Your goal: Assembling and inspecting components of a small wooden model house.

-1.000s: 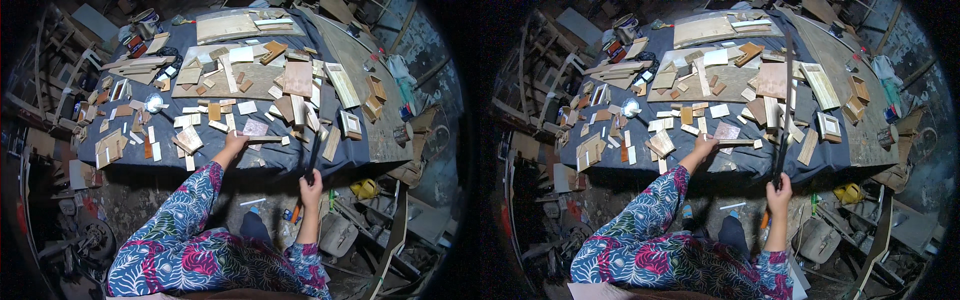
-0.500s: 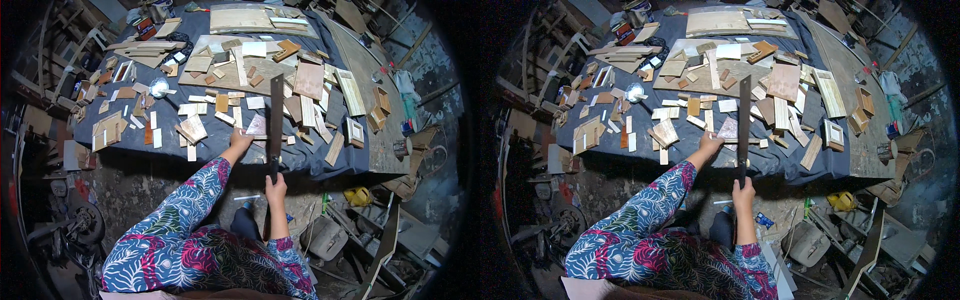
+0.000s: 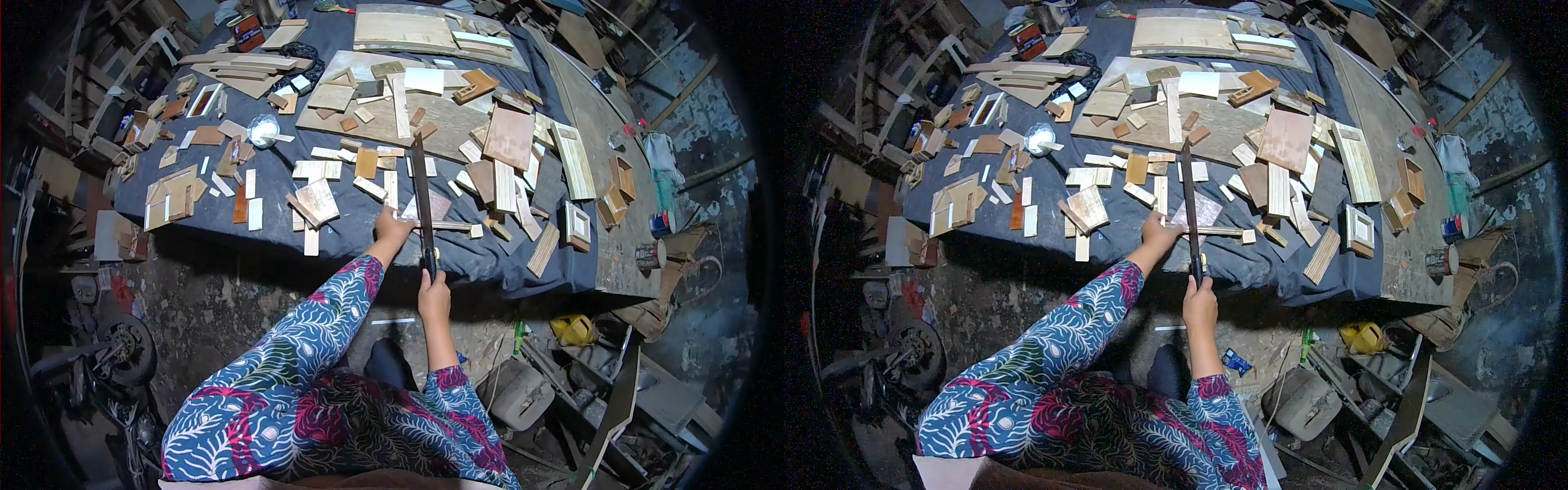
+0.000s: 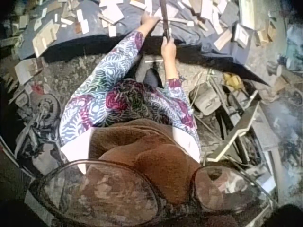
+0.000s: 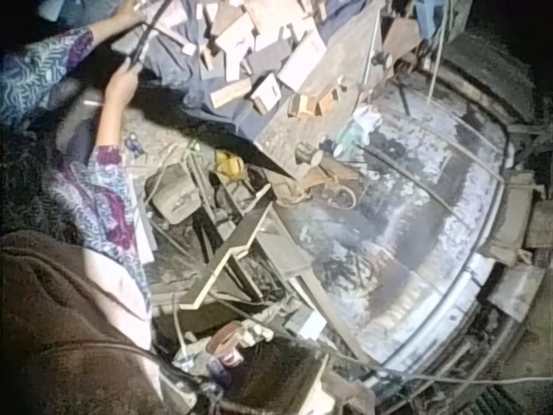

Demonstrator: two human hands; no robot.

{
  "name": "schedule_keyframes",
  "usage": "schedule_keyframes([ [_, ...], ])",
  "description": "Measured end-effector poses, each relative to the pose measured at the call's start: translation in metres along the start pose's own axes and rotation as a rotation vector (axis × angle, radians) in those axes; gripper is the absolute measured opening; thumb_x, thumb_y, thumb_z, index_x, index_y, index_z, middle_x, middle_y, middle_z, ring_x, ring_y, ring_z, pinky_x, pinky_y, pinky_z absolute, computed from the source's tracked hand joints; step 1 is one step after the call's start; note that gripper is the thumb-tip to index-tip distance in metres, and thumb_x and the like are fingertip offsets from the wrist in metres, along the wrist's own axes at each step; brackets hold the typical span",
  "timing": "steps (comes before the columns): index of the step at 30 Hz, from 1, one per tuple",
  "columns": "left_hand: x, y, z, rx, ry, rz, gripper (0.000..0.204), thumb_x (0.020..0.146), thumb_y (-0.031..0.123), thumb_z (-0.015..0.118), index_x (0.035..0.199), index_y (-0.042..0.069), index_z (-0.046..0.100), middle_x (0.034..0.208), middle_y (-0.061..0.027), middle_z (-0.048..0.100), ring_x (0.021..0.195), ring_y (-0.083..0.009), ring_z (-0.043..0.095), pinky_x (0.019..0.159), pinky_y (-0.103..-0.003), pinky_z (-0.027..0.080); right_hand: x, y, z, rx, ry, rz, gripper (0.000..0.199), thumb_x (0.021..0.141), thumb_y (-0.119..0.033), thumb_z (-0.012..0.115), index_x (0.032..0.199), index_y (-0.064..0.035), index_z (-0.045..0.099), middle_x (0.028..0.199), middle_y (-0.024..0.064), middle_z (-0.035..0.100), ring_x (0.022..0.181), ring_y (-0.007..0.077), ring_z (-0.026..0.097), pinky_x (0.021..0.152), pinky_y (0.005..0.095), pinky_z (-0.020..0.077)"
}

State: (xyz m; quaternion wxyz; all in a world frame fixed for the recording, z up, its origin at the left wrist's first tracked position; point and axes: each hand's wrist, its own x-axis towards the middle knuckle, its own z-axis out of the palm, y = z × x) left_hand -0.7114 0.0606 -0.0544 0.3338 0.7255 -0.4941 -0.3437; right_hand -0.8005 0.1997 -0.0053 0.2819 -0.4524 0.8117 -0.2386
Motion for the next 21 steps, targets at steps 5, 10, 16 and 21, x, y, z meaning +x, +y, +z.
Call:
schedule_keyframes([
  [5, -0.005, 0.004, 0.001, -0.002, 0.012, -0.033, 0.046, 0.049, 0.024, 0.077, 0.081, 0.001, 0.054, 0.082, -0.0171, 0.059, 0.076, -0.0296, 0.058, 0.069, -0.034, 0.045, -0.001, 0.004, 0.006, -0.091, -0.011, -0.046, 0.034, 0.086, -0.032, 0.039, 0.087, 0.0014, 0.042, 0.073, 0.0268, 0.056, 0.07, 0.0424, 0.054, 0.061, 0.0478, 0.043],
  [10, -0.007, -0.001, 0.006, -0.067, 0.097, -0.024, 0.046, 0.049, 0.02, 0.078, 0.082, 0.001, 0.055, 0.081, -0.0166, 0.059, 0.077, -0.0286, 0.058, 0.069, -0.034, 0.045, -0.002, 0.002, 0.01, -0.099, -0.009, -0.043, 0.034, 0.085, -0.032, 0.04, 0.087, 0.0017, 0.042, 0.072, 0.0269, 0.056, 0.069, 0.0422, 0.054, 0.06, 0.0479, 0.0432],
  [16, -0.007, 0.0, 0.006, -0.051, 0.037, -0.078, 0.044, 0.05, 0.021, 0.078, 0.084, 0.001, 0.057, 0.081, -0.017, 0.06, 0.076, -0.0282, 0.058, 0.069, -0.033, 0.045, -0.003, 0.006, 0.012, -0.114, 0.01, -0.053, 0.034, 0.086, -0.033, 0.039, 0.086, 0.0016, 0.041, 0.07, 0.0261, 0.056, 0.067, 0.0421, 0.054, 0.058, 0.0485, 0.043],
  [21, -0.008, 0.001, 0.003, -0.057, 0.005, -0.061, 0.043, 0.051, 0.021, 0.077, 0.083, 0.0, 0.058, 0.08, -0.0182, 0.06, 0.076, -0.0285, 0.058, 0.069, -0.033, 0.045, -0.003, 0.006, 0.012, -0.124, 0.014, -0.059, 0.034, 0.086, -0.033, 0.039, 0.085, 0.0014, 0.04, 0.069, 0.0253, 0.055, 0.066, 0.0422, 0.054, 0.057, 0.0485, 0.043],
])
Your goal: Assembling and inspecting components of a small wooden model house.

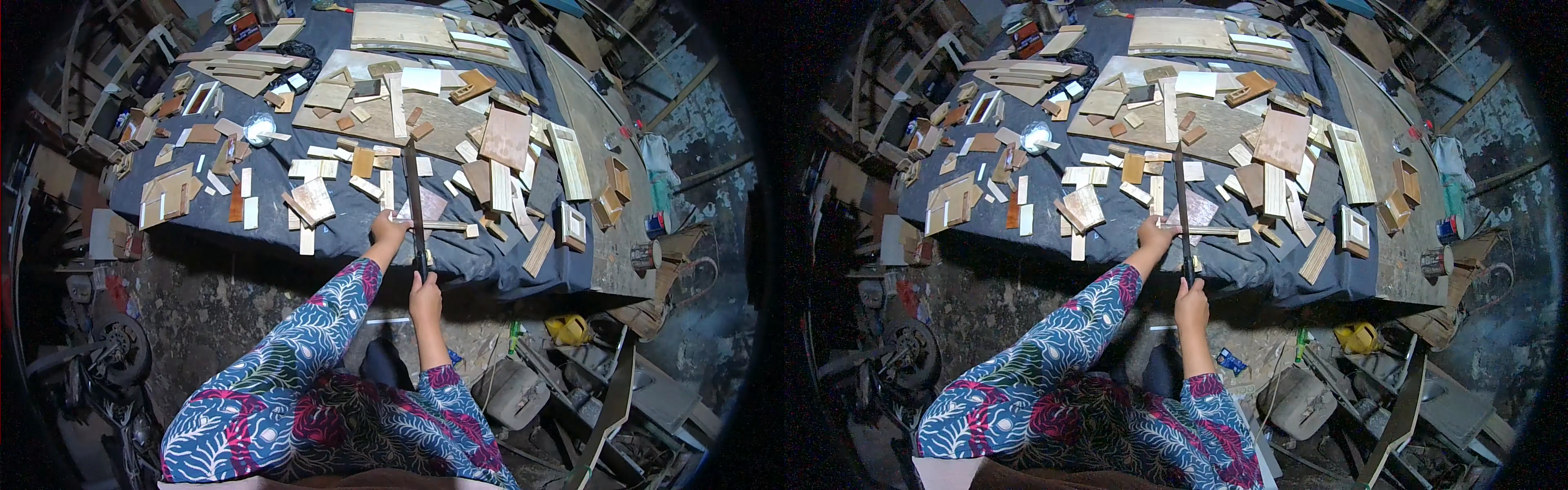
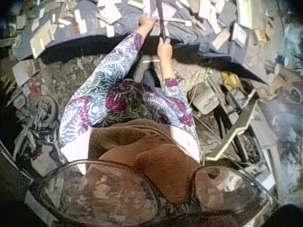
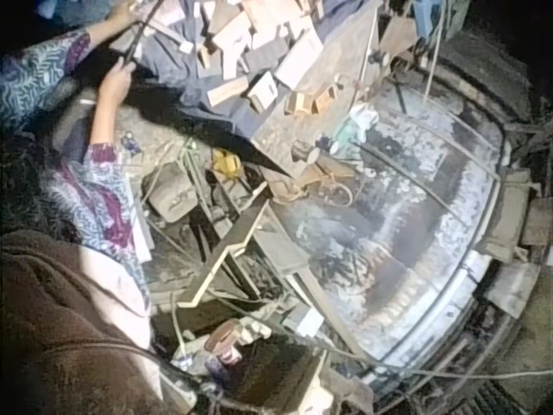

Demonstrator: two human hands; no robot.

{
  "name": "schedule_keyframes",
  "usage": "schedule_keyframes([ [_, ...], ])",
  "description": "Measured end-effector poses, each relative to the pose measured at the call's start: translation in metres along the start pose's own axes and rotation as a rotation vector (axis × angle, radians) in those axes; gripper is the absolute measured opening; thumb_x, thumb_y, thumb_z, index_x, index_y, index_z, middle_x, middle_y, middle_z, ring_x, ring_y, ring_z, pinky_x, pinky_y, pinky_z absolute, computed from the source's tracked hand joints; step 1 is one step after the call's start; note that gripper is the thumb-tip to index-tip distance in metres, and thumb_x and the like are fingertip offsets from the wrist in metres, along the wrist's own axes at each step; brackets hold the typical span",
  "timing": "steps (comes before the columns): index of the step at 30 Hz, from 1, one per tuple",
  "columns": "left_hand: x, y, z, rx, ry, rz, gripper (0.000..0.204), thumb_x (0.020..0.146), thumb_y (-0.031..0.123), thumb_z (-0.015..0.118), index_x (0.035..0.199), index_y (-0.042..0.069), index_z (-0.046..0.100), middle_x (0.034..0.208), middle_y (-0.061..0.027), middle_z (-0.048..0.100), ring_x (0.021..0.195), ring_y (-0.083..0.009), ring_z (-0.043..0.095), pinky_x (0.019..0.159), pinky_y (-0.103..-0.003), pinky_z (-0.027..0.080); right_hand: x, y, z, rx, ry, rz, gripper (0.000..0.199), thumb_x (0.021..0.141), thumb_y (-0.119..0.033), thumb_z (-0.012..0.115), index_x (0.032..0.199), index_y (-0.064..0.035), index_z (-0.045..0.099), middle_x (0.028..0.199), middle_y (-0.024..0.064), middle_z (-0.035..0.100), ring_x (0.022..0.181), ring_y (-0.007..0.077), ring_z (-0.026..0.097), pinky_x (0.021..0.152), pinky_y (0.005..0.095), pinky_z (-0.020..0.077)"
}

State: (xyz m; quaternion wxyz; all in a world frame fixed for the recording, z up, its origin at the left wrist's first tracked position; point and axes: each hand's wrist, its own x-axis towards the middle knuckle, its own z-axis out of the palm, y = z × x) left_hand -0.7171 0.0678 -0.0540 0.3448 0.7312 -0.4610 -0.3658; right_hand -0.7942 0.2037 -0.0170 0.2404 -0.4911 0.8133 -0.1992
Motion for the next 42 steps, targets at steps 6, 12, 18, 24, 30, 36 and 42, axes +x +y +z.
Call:
schedule_keyframes([
  [6, 0.0, -0.008, 0.01, 0.02, 0.083, 0.11, 0.048, 0.054, 0.019, 0.074, 0.094, -0.002, 0.057, 0.081, -0.0194, 0.06, 0.077, -0.0297, 0.059, 0.069, -0.033, 0.045, 0.002, -0.006, -0.003, -0.065, -0.011, 0.015, 0.034, 0.085, -0.032, 0.04, 0.085, 0.0019, 0.041, 0.068, 0.0246, 0.056, 0.064, 0.041, 0.055, 0.055, 0.0471, 0.0443],
  [12, 0.006, -0.021, 0.013, 0.002, 0.07, 0.12, 0.049, 0.063, 0.016, 0.066, 0.106, -0.002, 0.052, 0.084, -0.0246, 0.056, 0.082, -0.0349, 0.055, 0.072, -0.037, 0.043, 0.002, -0.01, -0.002, -0.046, -0.024, 0.03, 0.032, 0.085, -0.03, 0.041, 0.085, 0.002, 0.041, 0.069, 0.0247, 0.057, 0.065, 0.0401, 0.056, 0.055, 0.0468, 0.0449],
  [18, -0.001, -0.009, 0.003, 0.161, 0.035, 0.2, 0.043, 0.067, 0.013, 0.06, 0.106, -0.003, 0.05, 0.083, -0.0257, 0.054, 0.082, -0.0389, 0.053, 0.073, -0.041, 0.042, 0.003, -0.009, -0.002, -0.063, -0.025, 0.043, 0.032, 0.085, -0.03, 0.041, 0.086, 0.0022, 0.041, 0.069, 0.0244, 0.057, 0.065, 0.0399, 0.056, 0.056, 0.0466, 0.0452],
  [24, 0.0, 0.008, -0.009, 0.265, -0.1, 0.112, 0.027, 0.069, 0.004, 0.05, 0.094, -0.006, 0.052, 0.082, -0.0264, 0.056, 0.082, -0.0392, 0.055, 0.071, -0.042, 0.043, 0.003, -0.01, -0.001, -0.039, -0.025, 0.086, 0.032, 0.084, -0.03, 0.043, 0.085, 0.0027, 0.042, 0.071, 0.0266, 0.056, 0.068, 0.042, 0.055, 0.058, 0.048, 0.0441],
  [30, 0.014, 0.013, -0.019, 0.386, -0.238, 0.061, 0.023, 0.069, 0.005, 0.049, 0.089, -0.004, 0.054, 0.084, -0.0256, 0.056, 0.083, -0.0379, 0.055, 0.073, -0.04, 0.044, 0.004, -0.015, -0.001, -0.031, -0.047, 0.087, 0.032, 0.084, -0.029, 0.043, 0.084, 0.0033, 0.042, 0.069, 0.0269, 0.055, 0.066, 0.0419, 0.055, 0.057, 0.0474, 0.0446],
  [36, 0.016, 0.031, -0.022, 0.176, -0.484, -0.201, 0.021, 0.072, -0.001, 0.043, 0.087, -0.012, 0.051, 0.073, -0.0251, 0.058, 0.061, -0.031, 0.061, 0.052, -0.038, 0.049, 0.005, -0.008, -0.001, -0.076, -0.056, 0.109, 0.032, 0.085, -0.03, 0.04, 0.087, 0.0023, 0.041, 0.069, 0.0241, 0.057, 0.066, 0.0394, 0.057, 0.057, 0.0461, 0.0457],
  [42, 0.027, 0.041, -0.024, -0.025, -0.583, -0.431, 0.024, 0.074, -0.008, 0.035, 0.097, -0.013, 0.042, 0.078, -0.0223, 0.053, 0.052, -0.0291, 0.058, 0.037, -0.037, 0.047, 0.007, -0.011, 0.0, -0.057, -0.055, 0.113, 0.032, 0.085, -0.03, 0.041, 0.086, 0.0021, 0.041, 0.069, 0.0243, 0.057, 0.065, 0.0395, 0.057, 0.057, 0.0459, 0.0457],
])
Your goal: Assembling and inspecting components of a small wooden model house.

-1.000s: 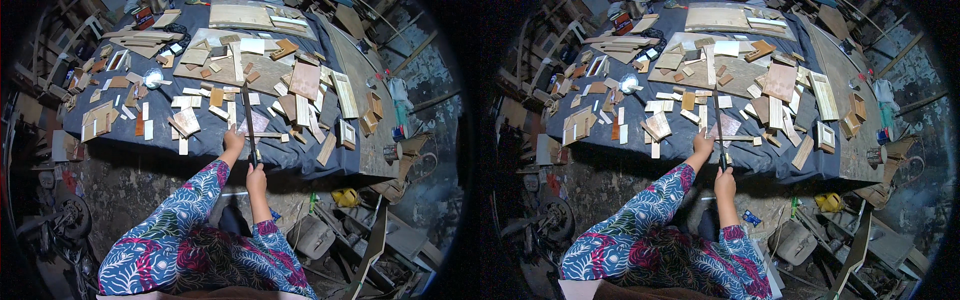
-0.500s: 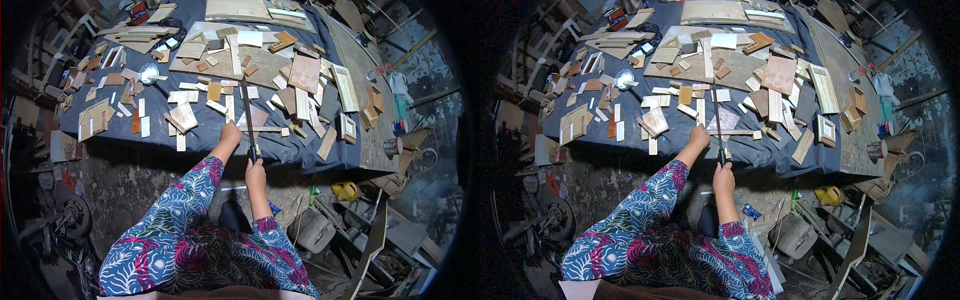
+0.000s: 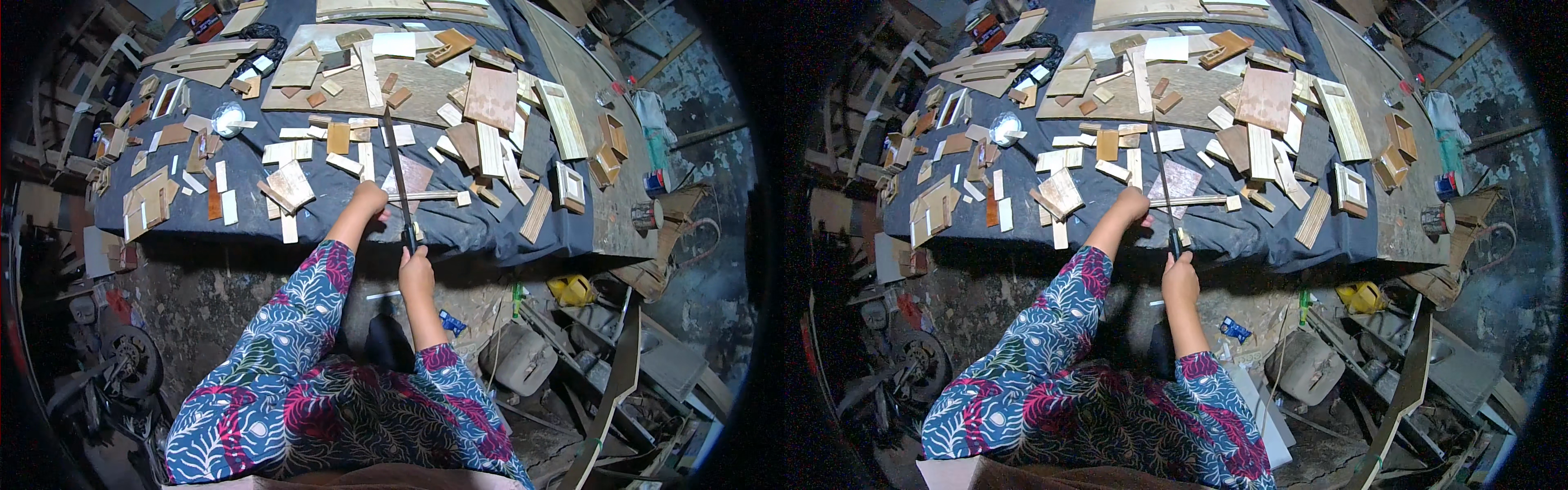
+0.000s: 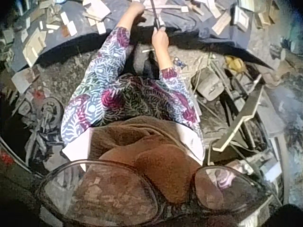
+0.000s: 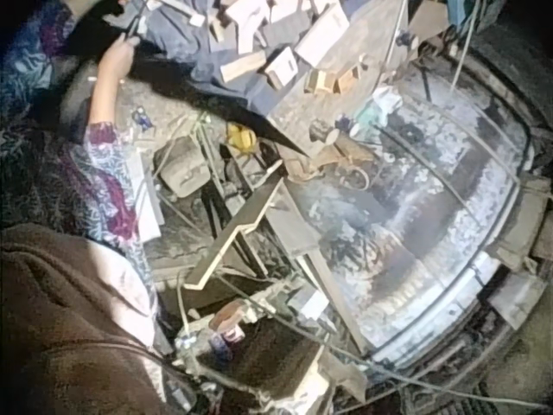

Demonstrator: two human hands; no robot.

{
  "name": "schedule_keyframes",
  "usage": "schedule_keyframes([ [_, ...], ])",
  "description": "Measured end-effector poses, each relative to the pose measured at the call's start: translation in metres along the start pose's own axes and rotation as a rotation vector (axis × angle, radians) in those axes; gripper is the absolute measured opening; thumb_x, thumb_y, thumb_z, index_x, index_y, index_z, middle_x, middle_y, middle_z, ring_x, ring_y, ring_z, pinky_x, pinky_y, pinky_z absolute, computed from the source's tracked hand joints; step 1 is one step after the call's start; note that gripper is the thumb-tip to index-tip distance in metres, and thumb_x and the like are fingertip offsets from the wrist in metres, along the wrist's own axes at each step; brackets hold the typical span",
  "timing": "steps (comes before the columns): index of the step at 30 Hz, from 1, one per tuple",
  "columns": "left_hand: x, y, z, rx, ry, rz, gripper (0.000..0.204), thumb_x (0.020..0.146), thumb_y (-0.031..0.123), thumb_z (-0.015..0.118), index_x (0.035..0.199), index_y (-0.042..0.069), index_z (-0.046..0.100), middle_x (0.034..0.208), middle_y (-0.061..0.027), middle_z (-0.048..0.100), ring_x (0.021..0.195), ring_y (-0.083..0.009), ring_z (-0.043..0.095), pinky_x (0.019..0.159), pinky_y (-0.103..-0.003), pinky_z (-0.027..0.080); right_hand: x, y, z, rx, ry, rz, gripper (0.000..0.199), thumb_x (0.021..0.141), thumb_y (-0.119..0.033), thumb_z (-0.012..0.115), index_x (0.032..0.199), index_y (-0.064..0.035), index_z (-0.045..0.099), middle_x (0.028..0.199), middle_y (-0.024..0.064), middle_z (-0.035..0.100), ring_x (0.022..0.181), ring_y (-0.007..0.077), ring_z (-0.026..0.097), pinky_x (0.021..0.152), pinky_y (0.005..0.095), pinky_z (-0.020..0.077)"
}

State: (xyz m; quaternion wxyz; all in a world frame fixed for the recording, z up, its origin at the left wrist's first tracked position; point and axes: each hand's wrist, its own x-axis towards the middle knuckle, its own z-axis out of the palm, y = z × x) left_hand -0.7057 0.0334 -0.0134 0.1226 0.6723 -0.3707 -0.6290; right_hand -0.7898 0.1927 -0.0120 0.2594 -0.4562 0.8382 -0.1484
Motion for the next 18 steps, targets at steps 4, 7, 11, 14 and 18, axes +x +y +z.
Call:
schedule_keyframes([
  [4, -0.019, 0.014, -0.011, 0.241, 0.048, 0.172, 0.019, 0.075, -0.002, 0.039, 0.088, -0.011, 0.051, 0.069, -0.0196, 0.055, 0.05, -0.0235, 0.058, 0.035, -0.032, 0.043, 0.002, 0.001, 0.006, 0.048, 0.008, -0.006, 0.033, 0.085, -0.029, 0.042, 0.085, 0.0032, 0.041, 0.068, 0.0273, 0.055, 0.066, 0.0425, 0.055, 0.057, 0.048, 0.0444],
  [7, -0.031, 0.016, -0.015, 0.362, 0.488, 0.837, 0.016, 0.072, 0.005, 0.048, 0.082, -0.001, 0.058, 0.082, -0.0195, 0.06, 0.073, -0.0315, 0.059, 0.063, -0.039, 0.047, 0.002, 0.003, 0.006, 0.04, 0.01, -0.012, 0.032, 0.085, -0.029, 0.042, 0.085, 0.0029, 0.04, 0.068, 0.0272, 0.055, 0.066, 0.0426, 0.055, 0.057, 0.0479, 0.0444],
  [11, -0.049, -0.019, -0.006, 0.603, 0.352, 0.646, 0.014, 0.071, 0.009, 0.048, 0.078, 0.007, 0.06, 0.079, -0.0192, 0.058, 0.078, -0.0364, 0.055, 0.069, -0.042, 0.044, 0.001, 0.001, 0.009, 0.04, 0.007, -0.014, 0.032, 0.085, -0.03, 0.041, 0.085, 0.0016, 0.04, 0.069, 0.0261, 0.056, 0.066, 0.0409, 0.056, 0.057, 0.047, 0.0451],
  [14, -0.065, -0.077, 0.025, 0.683, 0.22, 0.796, 0.015, 0.065, 0.005, 0.049, 0.078, 0.005, 0.058, 0.086, -0.0157, 0.055, 0.086, -0.035, 0.05, 0.073, -0.039, 0.042, -0.003, 0.003, 0.005, 0.023, 0.001, -0.015, 0.032, 0.085, -0.031, 0.04, 0.085, 0.0009, 0.04, 0.07, 0.025, 0.057, 0.066, 0.0393, 0.057, 0.058, 0.0459, 0.0459],
  [18, -0.065, -0.1, 0.049, 0.482, 0.43, 0.924, 0.026, 0.063, 0.01, 0.058, 0.089, 0.007, 0.058, 0.095, -0.0104, 0.05, 0.092, -0.0306, 0.044, 0.081, -0.038, 0.036, 0.003, 0.004, 0.0, 0.023, -0.033, -0.01, 0.032, 0.085, -0.031, 0.041, 0.087, 0.0014, 0.041, 0.073, 0.0249, 0.057, 0.069, 0.039, 0.057, 0.06, 0.0459, 0.0459],
])
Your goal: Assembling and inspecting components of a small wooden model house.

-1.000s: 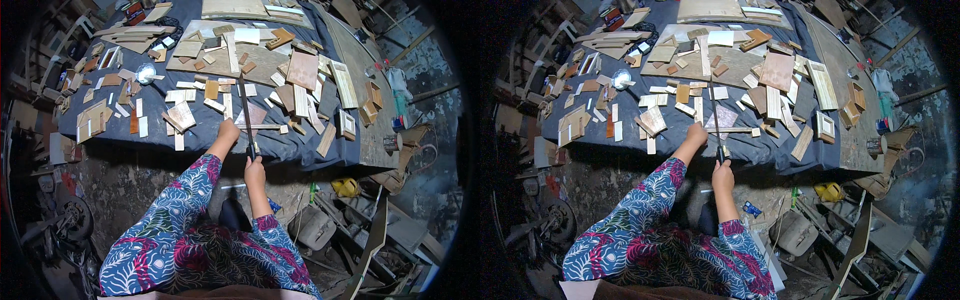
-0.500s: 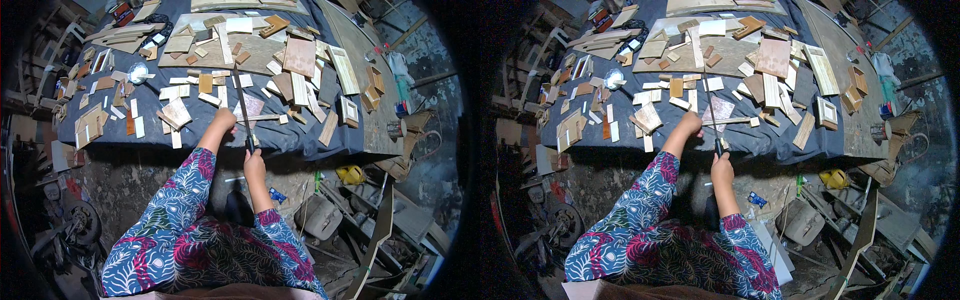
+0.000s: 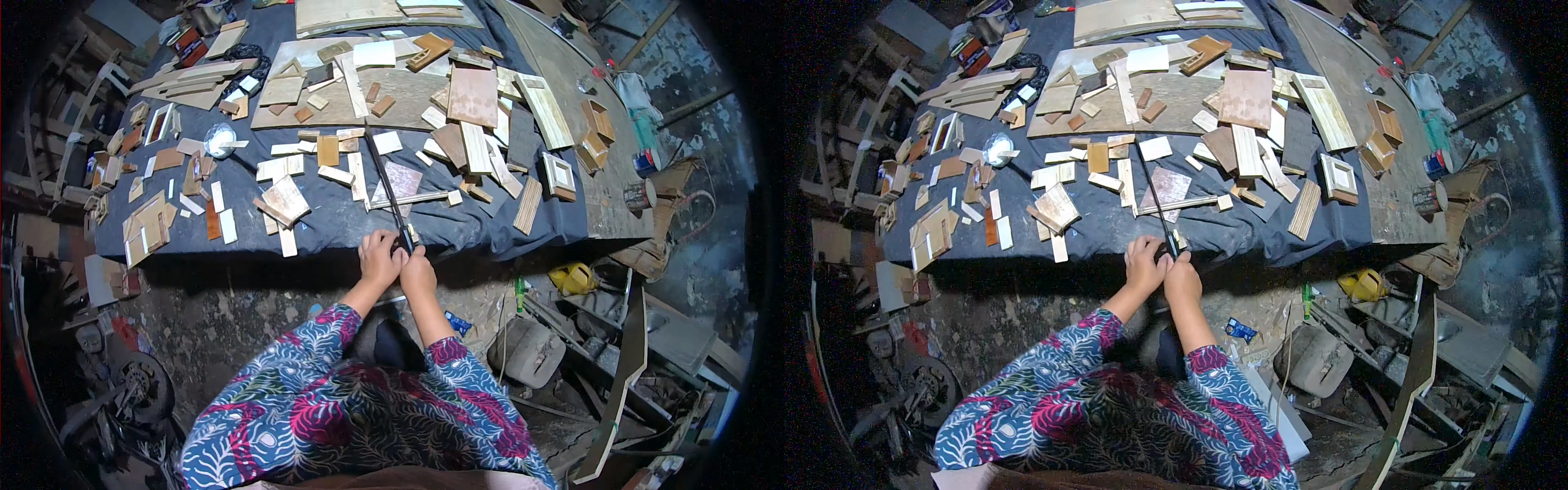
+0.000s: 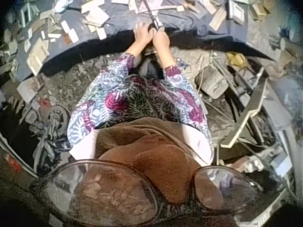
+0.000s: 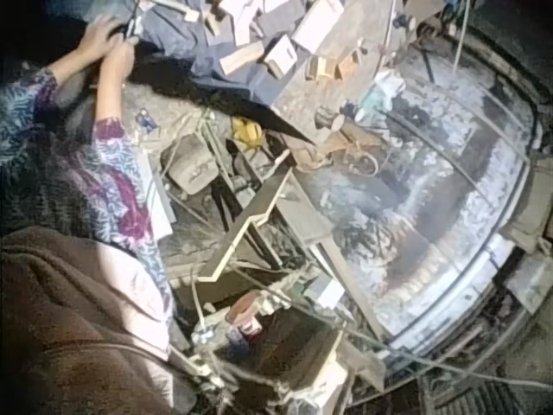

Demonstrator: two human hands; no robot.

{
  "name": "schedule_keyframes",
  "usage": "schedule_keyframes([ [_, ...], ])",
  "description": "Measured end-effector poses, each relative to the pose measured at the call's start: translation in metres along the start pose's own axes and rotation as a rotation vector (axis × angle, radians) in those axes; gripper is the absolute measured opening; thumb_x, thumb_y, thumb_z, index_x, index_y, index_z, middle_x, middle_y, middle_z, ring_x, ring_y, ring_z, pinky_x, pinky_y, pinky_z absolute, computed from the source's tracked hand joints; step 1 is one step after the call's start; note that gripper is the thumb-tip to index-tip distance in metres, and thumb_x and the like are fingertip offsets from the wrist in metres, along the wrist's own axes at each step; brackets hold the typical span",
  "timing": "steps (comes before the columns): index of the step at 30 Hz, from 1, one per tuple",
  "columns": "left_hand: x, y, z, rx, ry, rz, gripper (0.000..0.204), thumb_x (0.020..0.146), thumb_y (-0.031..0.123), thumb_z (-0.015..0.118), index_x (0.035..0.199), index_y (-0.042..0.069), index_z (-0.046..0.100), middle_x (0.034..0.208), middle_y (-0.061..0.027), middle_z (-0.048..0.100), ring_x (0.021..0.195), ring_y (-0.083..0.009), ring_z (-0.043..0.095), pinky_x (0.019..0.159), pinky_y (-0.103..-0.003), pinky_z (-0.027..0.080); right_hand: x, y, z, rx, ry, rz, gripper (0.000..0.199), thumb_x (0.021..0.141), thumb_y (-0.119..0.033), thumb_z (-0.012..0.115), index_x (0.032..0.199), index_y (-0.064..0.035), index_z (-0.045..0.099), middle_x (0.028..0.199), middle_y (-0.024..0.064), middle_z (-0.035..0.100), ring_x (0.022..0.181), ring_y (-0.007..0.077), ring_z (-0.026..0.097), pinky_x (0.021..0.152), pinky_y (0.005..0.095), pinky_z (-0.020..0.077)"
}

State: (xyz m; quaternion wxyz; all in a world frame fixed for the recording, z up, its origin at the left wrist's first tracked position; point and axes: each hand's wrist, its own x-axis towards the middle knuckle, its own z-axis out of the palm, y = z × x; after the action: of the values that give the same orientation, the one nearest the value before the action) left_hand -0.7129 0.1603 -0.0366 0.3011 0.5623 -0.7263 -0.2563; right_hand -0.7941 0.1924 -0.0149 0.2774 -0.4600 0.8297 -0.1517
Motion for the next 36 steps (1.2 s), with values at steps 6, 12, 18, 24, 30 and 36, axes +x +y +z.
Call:
schedule_keyframes([
  [6, -0.001, -0.001, 0.022, 0.046, 0.073, -0.102, 0.036, 0.057, 0.014, 0.064, 0.092, 0.011, 0.06, 0.106, -0.0057, 0.044, 0.102, -0.0277, 0.035, 0.086, -0.041, 0.024, 0.005, -0.001, -0.008, -0.047, -0.004, -0.008, 0.032, 0.083, -0.029, 0.043, 0.09, 0.0021, 0.042, 0.076, 0.0245, 0.058, 0.071, 0.0387, 0.057, 0.062, 0.0455, 0.0459],
  [12, 0.001, -0.019, 0.047, 0.054, 0.168, -0.128, 0.024, 0.055, 0.014, 0.063, 0.079, 0.015, 0.062, 0.108, -0.0039, 0.044, 0.104, -0.0266, 0.033, 0.087, -0.041, 0.021, 0.005, -0.006, -0.007, -0.086, 0.012, -0.084, 0.031, 0.083, -0.027, 0.044, 0.091, 0.0024, 0.042, 0.077, 0.0239, 0.058, 0.072, 0.038, 0.057, 0.064, 0.0444, 0.046],
  [18, -0.007, -0.015, 0.038, 0.124, 0.155, -0.096, 0.019, 0.058, 0.023, 0.064, 0.076, 0.017, 0.062, 0.106, -0.0026, 0.048, 0.102, -0.025, 0.038, 0.082, -0.042, 0.025, 0.001, 0.001, -0.01, -0.018, 0.021, -0.056, 0.036, 0.082, -0.031, 0.043, 0.089, 0.0042, 0.042, 0.076, 0.0262, 0.057, 0.072, 0.0397, 0.057, 0.064, 0.0461, 0.0453],
  [24, -0.015, -0.039, -0.035, -0.143, 0.411, -0.109, 0.016, 0.065, 0.016, 0.065, 0.078, 0.009, 0.061, 0.078, -0.0058, 0.06, 0.074, -0.0243, 0.056, 0.069, -0.033, 0.041, 0.001, 0.007, 0.0, 0.028, 0.029, -0.059, 0.031, 0.083, -0.028, 0.044, 0.087, 0.0029, 0.044, 0.071, 0.0233, 0.058, 0.069, 0.0377, 0.058, 0.062, 0.0455, 0.0458],
  [30, 0.075, 0.065, -0.037, -0.077, 0.139, 0.464, 0.034, 0.062, 0.026, 0.067, 0.093, 0.012, 0.06, 0.09, -0.009, 0.059, 0.089, -0.0269, 0.053, 0.08, -0.039, 0.037, 0.002, 0.005, 0.0, 0.019, -0.033, 0.005, 0.025, 0.079, -0.013, 0.04, 0.096, 0.0035, 0.047, 0.081, 0.0223, 0.059, 0.079, 0.0353, 0.058, 0.07, 0.0435, 0.0465],
  [36, 0.076, 0.021, -0.008, -0.408, 0.382, 0.013, 0.01, 0.074, 0.009, 0.056, 0.082, 0.002, 0.056, 0.077, -0.0123, 0.057, 0.075, -0.0262, 0.054, 0.07, -0.034, 0.042, 0.0, 0.004, -0.009, -0.027, 0.038, -0.047, 0.029, 0.084, -0.026, 0.041, 0.09, 0.0025, 0.042, 0.076, 0.0246, 0.058, 0.072, 0.0379, 0.057, 0.063, 0.0447, 0.0464],
])
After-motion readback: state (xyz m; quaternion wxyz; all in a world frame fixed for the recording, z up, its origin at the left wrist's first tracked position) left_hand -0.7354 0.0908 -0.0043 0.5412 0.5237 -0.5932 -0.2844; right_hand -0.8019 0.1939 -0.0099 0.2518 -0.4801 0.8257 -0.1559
